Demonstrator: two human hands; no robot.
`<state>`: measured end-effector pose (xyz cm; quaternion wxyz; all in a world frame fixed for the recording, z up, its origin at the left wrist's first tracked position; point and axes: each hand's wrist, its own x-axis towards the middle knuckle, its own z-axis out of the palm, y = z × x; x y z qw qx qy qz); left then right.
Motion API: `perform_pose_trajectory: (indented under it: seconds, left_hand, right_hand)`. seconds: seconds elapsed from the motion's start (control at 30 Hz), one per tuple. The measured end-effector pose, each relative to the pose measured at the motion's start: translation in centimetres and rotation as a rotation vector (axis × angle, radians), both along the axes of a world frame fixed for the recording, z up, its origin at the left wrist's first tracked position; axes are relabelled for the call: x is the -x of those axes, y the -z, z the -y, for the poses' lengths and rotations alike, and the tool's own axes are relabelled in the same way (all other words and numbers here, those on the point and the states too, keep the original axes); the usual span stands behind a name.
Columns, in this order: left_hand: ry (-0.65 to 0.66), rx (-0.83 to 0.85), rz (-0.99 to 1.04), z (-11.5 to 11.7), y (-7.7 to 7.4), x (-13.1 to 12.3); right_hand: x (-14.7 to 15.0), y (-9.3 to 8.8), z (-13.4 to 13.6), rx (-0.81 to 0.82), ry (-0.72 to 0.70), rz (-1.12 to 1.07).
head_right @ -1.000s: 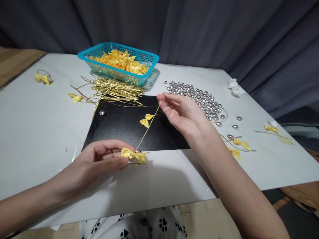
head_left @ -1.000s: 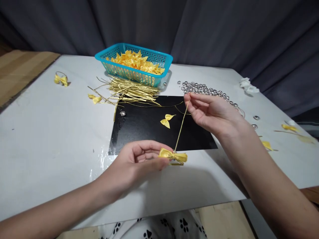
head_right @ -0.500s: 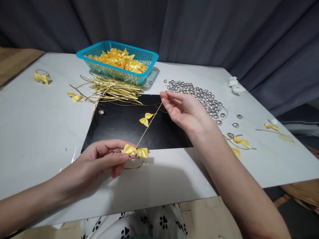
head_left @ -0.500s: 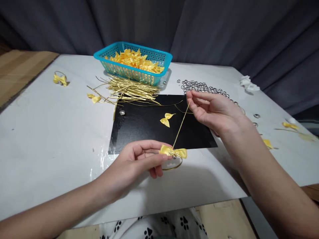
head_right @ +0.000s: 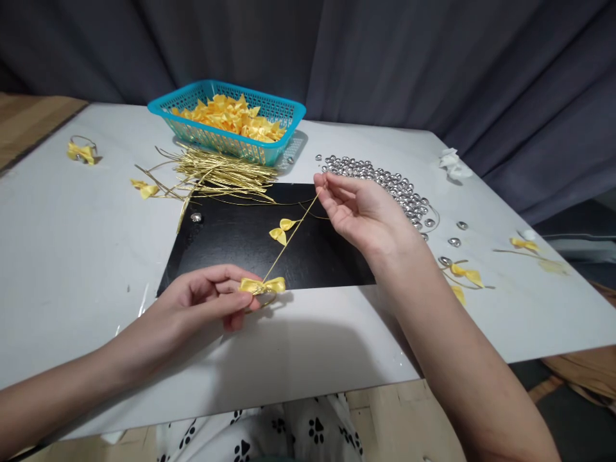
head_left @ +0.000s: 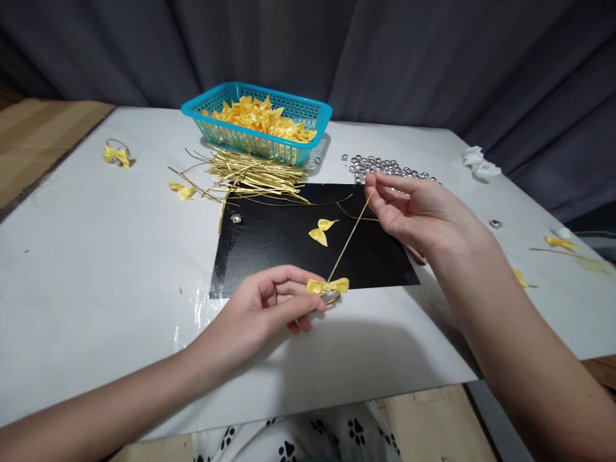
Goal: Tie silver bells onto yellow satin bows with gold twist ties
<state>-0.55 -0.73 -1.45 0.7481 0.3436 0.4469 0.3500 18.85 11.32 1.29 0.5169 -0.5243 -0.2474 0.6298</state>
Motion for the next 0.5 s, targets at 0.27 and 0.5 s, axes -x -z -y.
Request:
perform_pose_trajectory:
  seconds: [0.27,0.5]
  left_hand:
    - [-0.022,0.010,-0.058,-0.47,0.42,0.15]
    - [0.007,0.018,-0.103,-0.44,0.43,0.25]
  right_hand:
    - [-0.19,-0.76,0.18,0.052,0.071,-0.091]
    - [-0.32,-0.94,0.42,0.036,0.044,-0.075]
